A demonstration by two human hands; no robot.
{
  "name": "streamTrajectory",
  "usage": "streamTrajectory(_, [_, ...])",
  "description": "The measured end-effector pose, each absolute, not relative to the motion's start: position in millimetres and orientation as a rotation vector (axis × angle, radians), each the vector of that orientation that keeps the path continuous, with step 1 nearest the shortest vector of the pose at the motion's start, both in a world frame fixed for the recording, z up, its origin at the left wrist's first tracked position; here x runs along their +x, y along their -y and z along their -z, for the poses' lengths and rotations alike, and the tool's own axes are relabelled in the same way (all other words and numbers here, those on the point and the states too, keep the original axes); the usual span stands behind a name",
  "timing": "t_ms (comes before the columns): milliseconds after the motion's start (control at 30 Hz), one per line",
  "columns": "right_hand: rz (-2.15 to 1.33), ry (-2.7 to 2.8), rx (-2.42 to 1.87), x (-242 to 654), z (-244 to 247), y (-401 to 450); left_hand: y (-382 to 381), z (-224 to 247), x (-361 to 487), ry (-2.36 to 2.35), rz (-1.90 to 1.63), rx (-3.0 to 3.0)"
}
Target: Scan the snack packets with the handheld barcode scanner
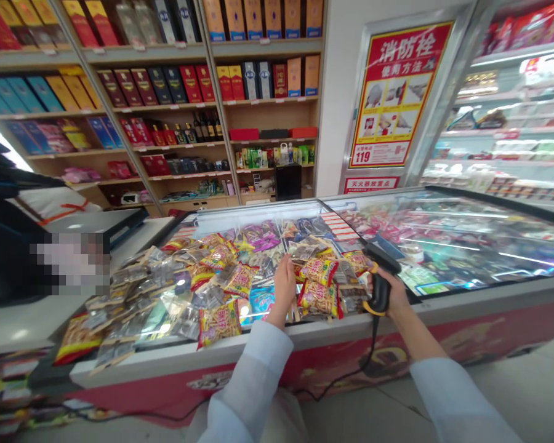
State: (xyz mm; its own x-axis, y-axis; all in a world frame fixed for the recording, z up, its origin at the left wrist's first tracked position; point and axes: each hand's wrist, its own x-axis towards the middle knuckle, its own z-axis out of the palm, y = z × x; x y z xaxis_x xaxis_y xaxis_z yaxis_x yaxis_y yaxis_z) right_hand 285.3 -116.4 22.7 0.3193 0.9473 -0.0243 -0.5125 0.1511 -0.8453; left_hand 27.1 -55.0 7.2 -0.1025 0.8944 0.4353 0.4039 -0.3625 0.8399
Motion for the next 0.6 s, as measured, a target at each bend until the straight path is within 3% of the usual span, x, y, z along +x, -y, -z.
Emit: streamTrajectory(600, [-1.18, 0.581, -0.923, 285.2, -22.9, 111.7, 55.8, -7.3, 28.3, -1.436, -1.483, 1.73])
